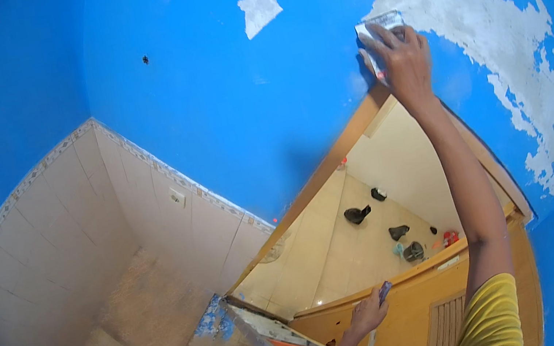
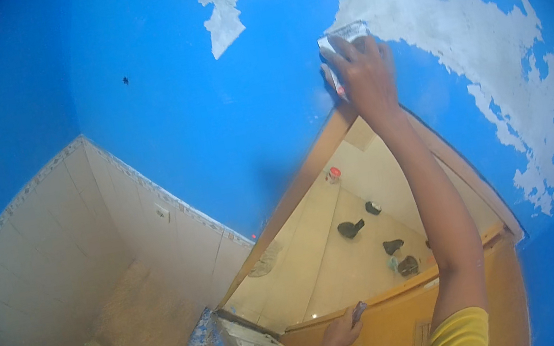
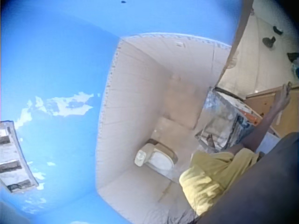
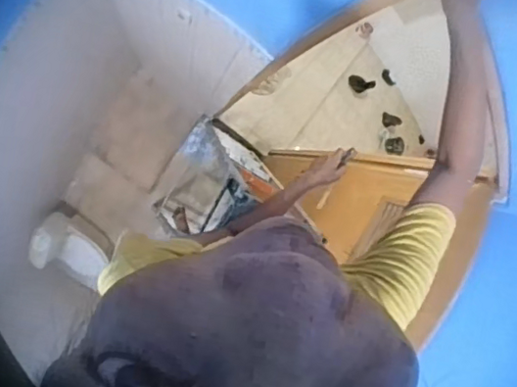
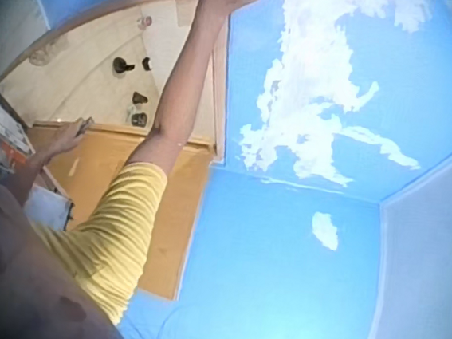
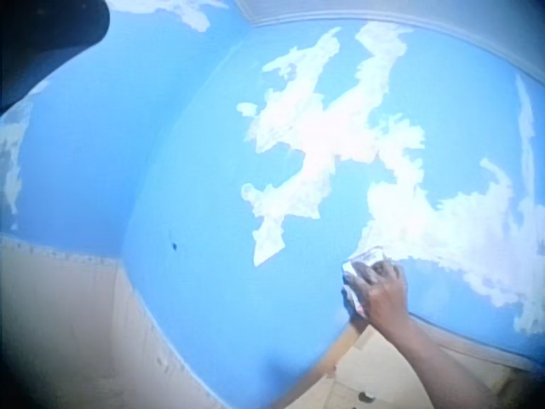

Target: The person applies white plaster to a blue ceiling using a trowel and a hawk. They repeatedly scoop plaster from the hawk and spread it across the ceiling surface while standing on a ladder.

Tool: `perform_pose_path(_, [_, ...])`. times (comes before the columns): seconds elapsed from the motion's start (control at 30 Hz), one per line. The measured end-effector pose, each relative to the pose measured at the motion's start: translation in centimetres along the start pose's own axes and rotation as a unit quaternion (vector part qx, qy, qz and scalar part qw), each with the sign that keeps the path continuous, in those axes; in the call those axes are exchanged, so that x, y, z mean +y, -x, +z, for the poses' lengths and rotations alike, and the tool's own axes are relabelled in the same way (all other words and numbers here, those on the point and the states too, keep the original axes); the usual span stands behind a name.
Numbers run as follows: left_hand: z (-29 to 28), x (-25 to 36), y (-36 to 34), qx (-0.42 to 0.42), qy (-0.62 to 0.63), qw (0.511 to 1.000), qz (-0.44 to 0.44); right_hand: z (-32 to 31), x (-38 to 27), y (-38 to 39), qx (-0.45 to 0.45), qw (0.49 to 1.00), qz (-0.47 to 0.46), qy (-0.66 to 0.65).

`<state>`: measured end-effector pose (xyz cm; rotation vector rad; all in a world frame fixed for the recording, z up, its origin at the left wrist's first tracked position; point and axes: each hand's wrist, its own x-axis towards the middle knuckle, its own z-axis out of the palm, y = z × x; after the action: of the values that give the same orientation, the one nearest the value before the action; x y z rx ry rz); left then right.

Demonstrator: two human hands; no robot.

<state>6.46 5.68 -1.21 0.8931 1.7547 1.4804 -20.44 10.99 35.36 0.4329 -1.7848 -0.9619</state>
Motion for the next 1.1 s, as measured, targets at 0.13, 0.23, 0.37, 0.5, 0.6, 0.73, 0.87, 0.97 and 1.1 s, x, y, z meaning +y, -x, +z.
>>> perform_pose_path(0.13, [0.7,1.4,0.4,-0.045,-0.002,0.999,-0.008,-0.1,1.3,-0.6,-0.009,1.0,-0.012,0.014])
perform_pose_path(0.23, [1.0,0.6,0.7,-0.057,-0.047,0.997,0.001,0.2,1.7,-0.5,-0.012,0.999,-0.03,-0.009])
perform_pose_path(0.37, [0.1,0.5,0.7,-0.062,-0.076,0.995,-0.024,-1.0,1.1,-0.1,-0.032,0.999,-0.005,-0.031])
perform_pose_path(0.5, [3.0,-1.7,-0.9,-0.044,-0.048,0.997,0.039,-0.5,1.8,-0.3,-0.003,1.0,-0.001,-0.014])
perform_pose_path(0.6, [3.6,-2.0,0.4,-0.06,-0.04,0.997,0.019,-0.3,1.0,-0.8,0.006,1.0,0.012,-0.021])
perform_pose_path(0.73, [-0.1,0.9,0.8,-0.069,-0.056,0.996,-0.03,-1.5,1.8,1.4,-0.011,0.999,0.012,-0.032])
perform_pose_path(0.87, [1.8,0.3,0.7,0.002,-0.023,0.998,0.062,-0.4,1.4,-1.3,0.005,0.999,-0.012,0.03])
perform_pose_path(0.97, [1.7,-0.2,0.5,-0.014,-0.025,0.998,0.05,1.4,1.8,-3.8,-0.009,0.999,-0.026,-0.019])
perform_pose_path(1.1, [-0.7,0.5,0.6,0.006,-0.047,0.999,0.01,-2.6,1.1,-3.5,-0.086,0.996,-0.005,-0.037])
